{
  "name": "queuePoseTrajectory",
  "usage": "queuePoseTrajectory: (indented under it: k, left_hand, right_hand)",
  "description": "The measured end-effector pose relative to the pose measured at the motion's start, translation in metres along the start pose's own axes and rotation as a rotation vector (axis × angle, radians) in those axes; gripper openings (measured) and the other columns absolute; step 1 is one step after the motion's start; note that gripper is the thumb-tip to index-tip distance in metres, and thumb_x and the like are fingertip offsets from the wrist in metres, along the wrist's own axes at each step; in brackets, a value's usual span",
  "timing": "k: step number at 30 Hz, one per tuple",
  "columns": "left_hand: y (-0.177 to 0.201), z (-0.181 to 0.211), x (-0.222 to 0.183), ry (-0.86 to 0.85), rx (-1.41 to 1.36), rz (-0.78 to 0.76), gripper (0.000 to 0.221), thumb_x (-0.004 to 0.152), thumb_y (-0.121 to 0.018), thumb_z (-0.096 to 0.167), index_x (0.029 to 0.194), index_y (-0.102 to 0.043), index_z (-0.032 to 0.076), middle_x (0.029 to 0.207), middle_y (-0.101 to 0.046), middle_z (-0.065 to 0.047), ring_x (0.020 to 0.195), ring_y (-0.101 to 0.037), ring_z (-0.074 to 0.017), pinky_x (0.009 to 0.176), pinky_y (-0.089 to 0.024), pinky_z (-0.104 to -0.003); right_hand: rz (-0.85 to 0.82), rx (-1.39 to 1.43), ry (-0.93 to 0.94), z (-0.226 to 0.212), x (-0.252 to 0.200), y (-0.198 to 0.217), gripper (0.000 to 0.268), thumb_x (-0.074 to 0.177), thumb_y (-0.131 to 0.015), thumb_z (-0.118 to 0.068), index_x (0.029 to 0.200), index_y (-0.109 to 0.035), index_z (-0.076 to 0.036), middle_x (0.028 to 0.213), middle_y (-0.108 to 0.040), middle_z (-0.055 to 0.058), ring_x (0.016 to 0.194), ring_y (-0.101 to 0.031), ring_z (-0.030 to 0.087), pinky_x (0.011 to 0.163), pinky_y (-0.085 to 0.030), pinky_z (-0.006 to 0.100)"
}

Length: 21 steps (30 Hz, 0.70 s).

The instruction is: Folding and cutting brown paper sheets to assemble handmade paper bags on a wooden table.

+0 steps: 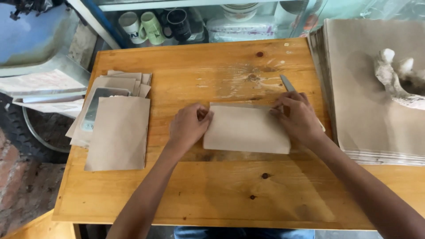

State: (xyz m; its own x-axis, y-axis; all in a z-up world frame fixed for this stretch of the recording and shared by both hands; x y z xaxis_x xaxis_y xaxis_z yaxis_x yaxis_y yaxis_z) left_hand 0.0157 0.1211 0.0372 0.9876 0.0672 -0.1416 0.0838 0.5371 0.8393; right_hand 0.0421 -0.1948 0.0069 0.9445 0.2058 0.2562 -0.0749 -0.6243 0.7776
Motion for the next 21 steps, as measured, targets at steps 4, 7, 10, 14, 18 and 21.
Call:
queuePoseTrajectory:
  k: [4, 7, 10, 14, 18, 21]
  left_hand:
    - [0.012, 0.022, -0.007, -0.022, -0.019, -0.041, 0.071, 0.088, -0.067, 0.041, 0.147, -0.048, 0.007, 0.139, -0.057, -0.023, 0.119, -0.064, -0.0448, 0.090, -0.056, -0.064]
    - [0.007, 0.021, -0.002, -0.043, 0.083, -0.071, 0.071, 0.091, -0.069, 0.044, 0.147, -0.049, 0.006, 0.132, -0.054, -0.018, 0.123, -0.060, -0.0451, 0.095, -0.051, -0.068]
    - [0.006, 0.020, 0.004, -0.045, 0.052, -0.051, 0.055, 0.091, -0.074, 0.034, 0.138, -0.056, 0.012, 0.122, -0.054, -0.011, 0.121, -0.061, -0.0397, 0.094, -0.051, -0.066]
    - [0.004, 0.011, 0.012, -0.052, -0.053, -0.063, 0.042, 0.087, -0.079, 0.030, 0.123, -0.062, 0.018, 0.110, -0.054, -0.006, 0.117, -0.062, -0.0347, 0.091, -0.054, -0.060]
    - [0.003, 0.015, 0.018, -0.113, -0.026, -0.095, 0.044, 0.087, -0.080, 0.026, 0.128, -0.064, 0.022, 0.108, -0.052, -0.004, 0.116, -0.059, -0.0309, 0.096, -0.052, -0.055]
    - [0.002, 0.013, 0.017, -0.093, -0.027, -0.094, 0.032, 0.088, -0.079, 0.028, 0.118, -0.069, 0.025, 0.106, -0.052, -0.003, 0.116, -0.058, -0.0279, 0.098, -0.052, -0.054]
  right_hand:
    - [-0.066, 0.024, -0.056, -0.012, 0.000, 0.000, 0.014, 0.088, -0.076, -0.028, 0.101, -0.077, -0.023, 0.087, -0.061, 0.004, 0.100, -0.060, 0.028, 0.087, -0.054, 0.041]
    - [-0.074, -0.017, -0.097, -0.015, -0.003, -0.003, 0.012, 0.088, -0.076, -0.021, 0.099, -0.077, -0.018, 0.094, -0.065, 0.007, 0.104, -0.060, 0.029, 0.088, -0.055, 0.044]
    - [-0.049, -0.008, -0.121, -0.010, -0.004, -0.007, 0.013, 0.086, -0.078, -0.019, 0.099, -0.077, -0.020, 0.096, -0.069, 0.003, 0.104, -0.066, 0.023, 0.087, -0.058, 0.037]
    - [-0.036, 0.099, -0.117, -0.007, -0.006, -0.010, 0.017, 0.086, -0.079, -0.013, 0.102, -0.076, -0.017, 0.100, -0.069, 0.005, 0.095, -0.071, 0.024, 0.081, -0.063, 0.036]
    - [0.002, 0.091, -0.059, -0.002, -0.010, -0.014, 0.013, 0.087, -0.082, -0.019, 0.100, -0.077, -0.020, 0.107, -0.068, 0.002, 0.092, -0.071, 0.023, 0.079, -0.063, 0.035]
    - [-0.065, -0.071, -0.030, -0.016, -0.014, -0.004, 0.029, 0.092, -0.075, -0.032, 0.119, -0.072, -0.021, 0.107, -0.065, 0.003, 0.105, -0.063, 0.025, 0.084, -0.060, 0.041]
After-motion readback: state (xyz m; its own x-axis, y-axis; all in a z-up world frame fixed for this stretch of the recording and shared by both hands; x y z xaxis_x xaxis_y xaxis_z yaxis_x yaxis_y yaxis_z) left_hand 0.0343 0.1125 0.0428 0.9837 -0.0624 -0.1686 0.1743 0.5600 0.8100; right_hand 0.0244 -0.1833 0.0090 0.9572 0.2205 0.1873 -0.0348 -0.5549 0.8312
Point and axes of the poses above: each hand's wrist, its own x-axis towards the middle knuckle, its own y-axis out of the back of the hand, z = x × y, the point moved 3 cm from there along x, towards the middle knuckle
